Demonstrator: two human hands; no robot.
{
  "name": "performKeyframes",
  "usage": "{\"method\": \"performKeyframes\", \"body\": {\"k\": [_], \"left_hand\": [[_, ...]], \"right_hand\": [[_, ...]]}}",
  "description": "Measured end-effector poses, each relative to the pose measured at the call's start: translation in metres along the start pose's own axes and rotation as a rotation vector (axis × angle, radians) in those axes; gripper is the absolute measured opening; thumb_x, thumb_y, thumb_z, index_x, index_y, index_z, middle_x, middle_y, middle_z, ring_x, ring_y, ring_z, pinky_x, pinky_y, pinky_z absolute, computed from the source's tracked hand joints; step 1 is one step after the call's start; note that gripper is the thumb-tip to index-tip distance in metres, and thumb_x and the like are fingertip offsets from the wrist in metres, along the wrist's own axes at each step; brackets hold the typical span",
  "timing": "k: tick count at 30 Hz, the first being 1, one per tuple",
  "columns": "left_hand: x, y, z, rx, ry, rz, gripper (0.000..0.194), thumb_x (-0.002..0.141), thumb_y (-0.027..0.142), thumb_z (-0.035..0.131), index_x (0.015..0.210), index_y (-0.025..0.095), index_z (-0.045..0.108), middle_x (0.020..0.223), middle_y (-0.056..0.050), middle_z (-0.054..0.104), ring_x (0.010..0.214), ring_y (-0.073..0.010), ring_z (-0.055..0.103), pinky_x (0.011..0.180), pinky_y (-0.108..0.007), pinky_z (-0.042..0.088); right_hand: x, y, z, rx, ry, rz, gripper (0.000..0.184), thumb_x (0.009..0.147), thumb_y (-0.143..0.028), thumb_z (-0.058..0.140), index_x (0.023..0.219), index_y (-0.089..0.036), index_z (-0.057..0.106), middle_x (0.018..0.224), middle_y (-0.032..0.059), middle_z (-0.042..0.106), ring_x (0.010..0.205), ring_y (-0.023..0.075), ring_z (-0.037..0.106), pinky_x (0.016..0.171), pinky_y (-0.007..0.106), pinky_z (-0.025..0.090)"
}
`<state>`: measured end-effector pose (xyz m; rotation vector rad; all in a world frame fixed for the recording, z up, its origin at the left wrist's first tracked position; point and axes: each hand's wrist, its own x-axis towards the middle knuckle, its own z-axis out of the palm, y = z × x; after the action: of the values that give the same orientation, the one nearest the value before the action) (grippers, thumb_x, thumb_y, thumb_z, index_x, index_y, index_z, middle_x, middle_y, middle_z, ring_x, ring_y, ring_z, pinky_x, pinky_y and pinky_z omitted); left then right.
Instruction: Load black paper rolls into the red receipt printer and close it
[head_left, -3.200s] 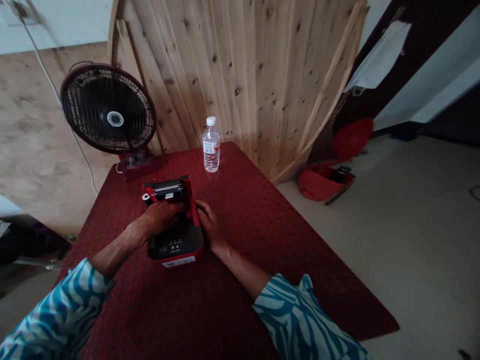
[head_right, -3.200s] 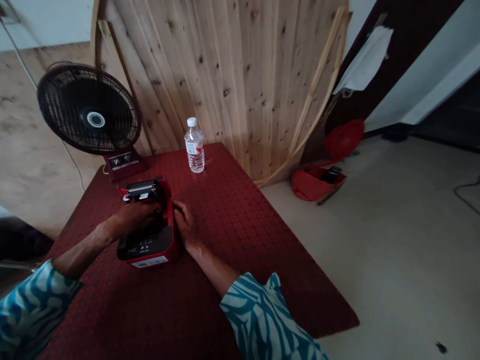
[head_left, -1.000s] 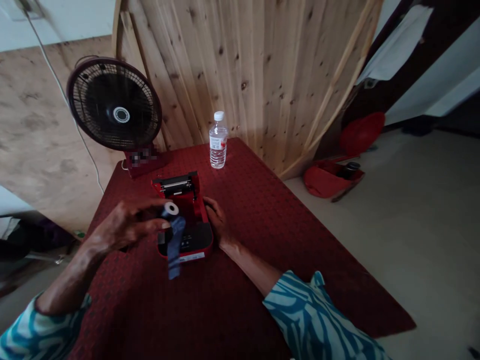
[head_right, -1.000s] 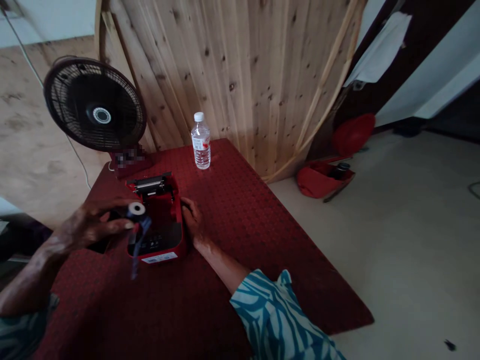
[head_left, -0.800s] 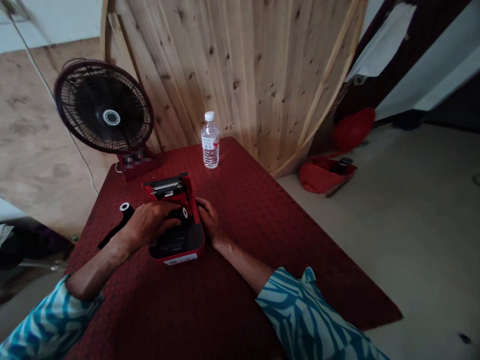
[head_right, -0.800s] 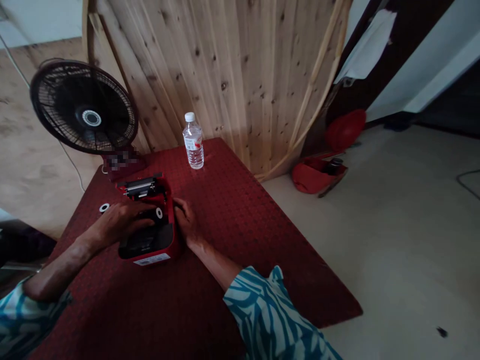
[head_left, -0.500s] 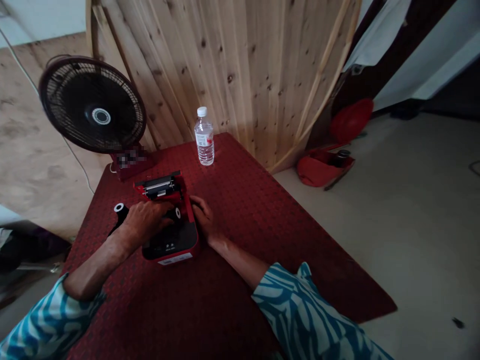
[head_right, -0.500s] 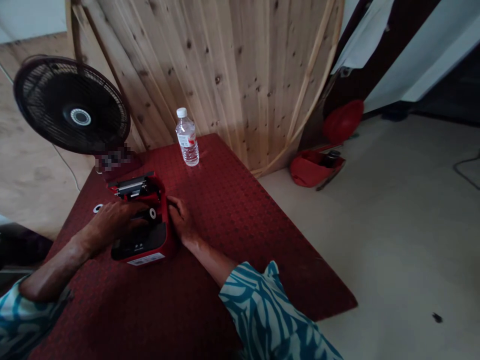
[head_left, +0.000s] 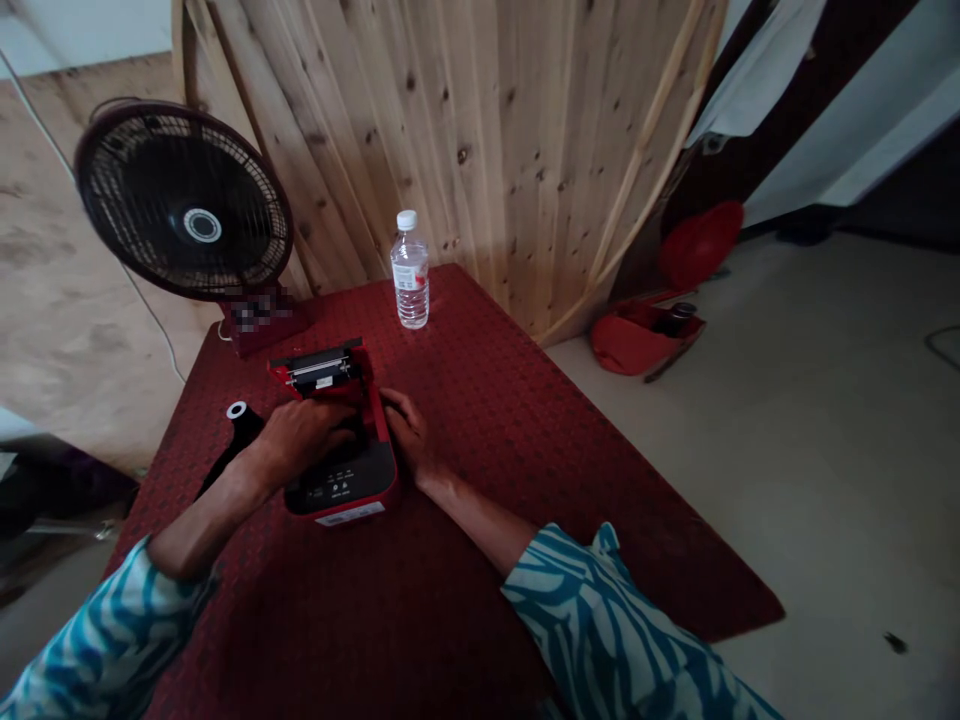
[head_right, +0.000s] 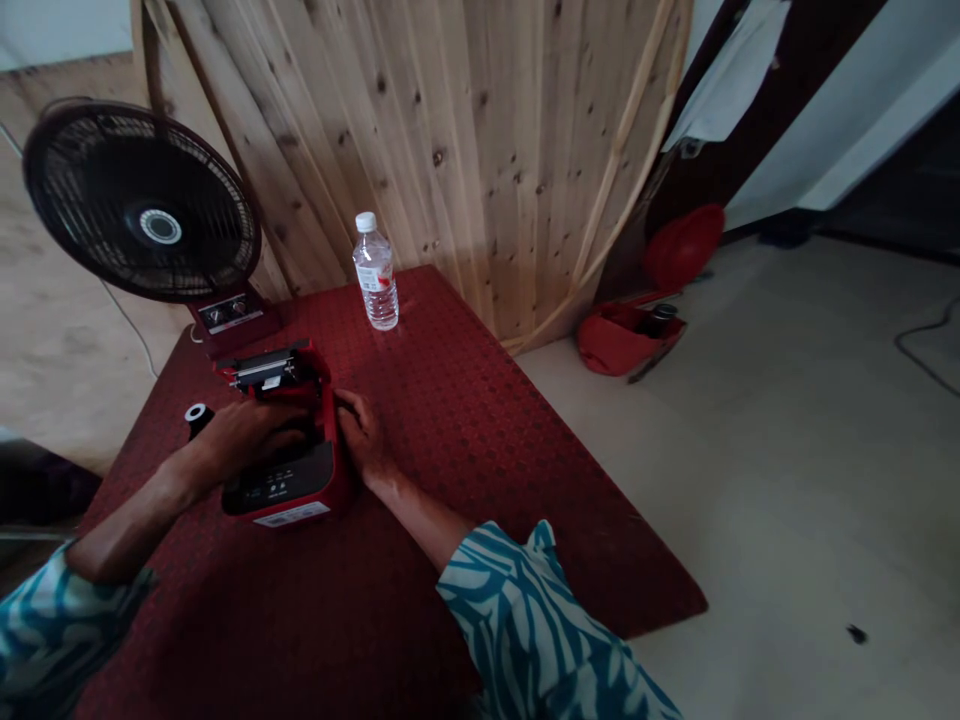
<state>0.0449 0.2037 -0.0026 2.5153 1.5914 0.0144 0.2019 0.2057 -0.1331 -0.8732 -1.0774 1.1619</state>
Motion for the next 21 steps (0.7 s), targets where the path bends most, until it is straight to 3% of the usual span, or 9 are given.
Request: {"method": "performKeyframes", "body": {"k": [3,7,10,15,21], "left_hand": [[-0.035,-0.009,-0.007,-0.182,0.060,0.039,0.035,0.089,0.044,0.052,0.113,0.028,0.072,0.104,-0.003,0.077,0.088,-0.0251,0.073,0.082,-0.034,0.055],[-0.064,-0.016,-0.001,-0.282,0.085,0.074,0.037,0.087,0.051,0.055,0.110,0.028,0.074,0.103,-0.002,0.077,0.090,-0.0251,0.072,0.084,-0.035,0.055],[-0.062,-0.016,0.006,-0.326,0.093,0.081,0.035,0.090,0.047,0.050,0.105,0.026,0.074,0.102,-0.002,0.077,0.091,-0.0229,0.071,0.087,-0.033,0.054],[-0.049,-0.012,0.010,-0.324,0.125,0.041,0.033,0.091,0.044,0.046,0.089,0.025,0.073,0.091,-0.002,0.077,0.081,-0.0200,0.070,0.077,-0.030,0.053],[-0.061,0.000,0.014,-0.082,0.327,0.234,0.035,0.101,0.034,0.036,0.091,0.022,0.068,0.090,-0.003,0.074,0.083,-0.0187,0.067,0.078,-0.033,0.044]], "right_hand": [[0.000,0.001,0.001,0.000,0.001,0.014,0.032,0.085,-0.039,0.053,0.112,-0.027,0.066,0.119,0.0020,0.068,0.117,0.0209,0.060,0.106,0.039,0.043],[-0.001,0.002,0.002,-0.018,0.031,0.019,0.034,0.085,-0.039,0.051,0.112,-0.024,0.066,0.120,0.0037,0.068,0.118,0.0225,0.058,0.107,0.040,0.041],[-0.001,0.004,0.002,-0.020,0.034,0.025,0.034,0.084,-0.039,0.052,0.112,-0.025,0.065,0.119,0.0033,0.068,0.117,0.0220,0.059,0.106,0.040,0.042],[-0.001,0.005,0.002,0.003,0.027,0.033,0.033,0.083,-0.040,0.053,0.111,-0.028,0.066,0.118,0.0011,0.069,0.116,0.0206,0.060,0.105,0.038,0.043],[0.000,0.002,0.001,-0.007,0.021,0.035,0.032,0.083,-0.038,0.052,0.110,-0.027,0.066,0.118,0.0014,0.069,0.115,0.0205,0.060,0.103,0.037,0.044]]}}
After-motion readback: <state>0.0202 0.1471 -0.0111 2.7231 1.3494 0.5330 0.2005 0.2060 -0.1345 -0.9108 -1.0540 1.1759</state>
